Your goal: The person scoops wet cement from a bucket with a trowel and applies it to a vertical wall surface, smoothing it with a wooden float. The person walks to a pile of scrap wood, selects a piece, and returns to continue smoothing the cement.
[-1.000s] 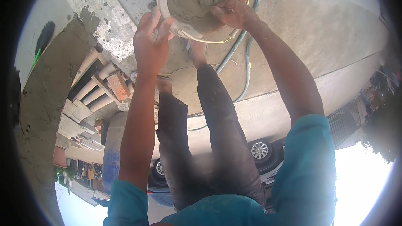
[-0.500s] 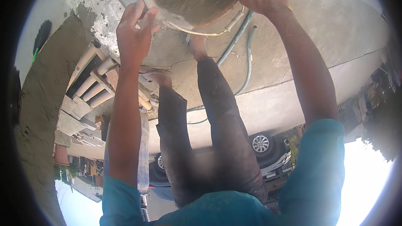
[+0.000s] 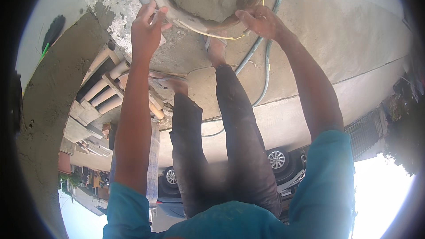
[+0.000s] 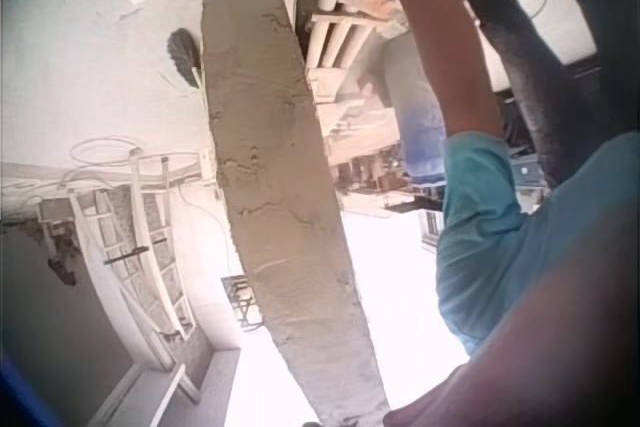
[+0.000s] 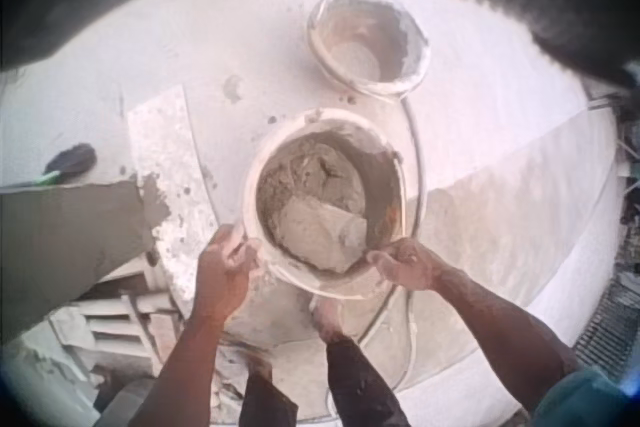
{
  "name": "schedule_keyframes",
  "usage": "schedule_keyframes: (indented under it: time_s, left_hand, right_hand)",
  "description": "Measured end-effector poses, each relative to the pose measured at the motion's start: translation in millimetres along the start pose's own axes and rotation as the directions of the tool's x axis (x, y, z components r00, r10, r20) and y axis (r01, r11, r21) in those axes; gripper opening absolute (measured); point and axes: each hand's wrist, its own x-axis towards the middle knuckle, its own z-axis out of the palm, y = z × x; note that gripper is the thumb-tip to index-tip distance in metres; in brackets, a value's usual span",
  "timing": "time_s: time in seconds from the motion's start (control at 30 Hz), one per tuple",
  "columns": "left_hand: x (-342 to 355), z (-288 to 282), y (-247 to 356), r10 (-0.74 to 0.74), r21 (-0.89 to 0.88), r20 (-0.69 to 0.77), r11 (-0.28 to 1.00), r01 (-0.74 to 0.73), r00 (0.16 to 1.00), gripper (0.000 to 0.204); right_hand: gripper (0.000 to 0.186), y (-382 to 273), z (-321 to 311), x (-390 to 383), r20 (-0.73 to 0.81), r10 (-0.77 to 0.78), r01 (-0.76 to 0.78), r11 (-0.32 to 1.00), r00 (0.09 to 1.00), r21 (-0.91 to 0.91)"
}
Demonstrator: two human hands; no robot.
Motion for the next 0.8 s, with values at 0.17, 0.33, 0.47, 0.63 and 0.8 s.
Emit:
schedule_keyframes:
  time_s: [0.17, 0.33, 0.47, 0.63, 0.8]
  left_hand:
    - [16.3, -52.8, -30.1, -0.308, -0.033, 0.088, 0.949, 0.312, 0.947, 0.051]
    - [-73.9, -106.5, -53.2, -0.213, 0.144, 0.065, 0.969, 0.202, 0.975, 0.048]
    - [-224.3, -162.8, -95.8, -0.369, 0.082, 0.077, 0.928, 0.363, 0.926, 0.042]
    - [-360.9, -193.2, -91.1, -0.532, 0.116, 0.073, 0.844, 0.523, 0.843, 0.036]
    - [-419.7, -188.4, -66.1, -0.515, 0.270, 0.076, 0.835, 0.479, 0.854, 0.041]
  right_hand:
    - [0.047, -69.3, 41.8, -47.0, -0.043, -0.109, 0.115, 0.971, 0.993, 0.211]
    - [0.030, -170.1, 119.0, -94.0, -0.134, -0.138, 0.191, 0.767, 0.981, 0.612]
    - [0.026, -225.5, 199.1, -103.2, -0.495, -0.211, 0.330, 0.929, 0.843, 0.166]
    - [0.031, -322.1, 317.0, -96.5, -0.507, -0.224, 0.306, 0.948, 0.833, 0.084]
    - [0.034, -395.7, 304.1, -150.9, -0.289, -0.283, 0.403, 0.708, 0.914, 0.580]
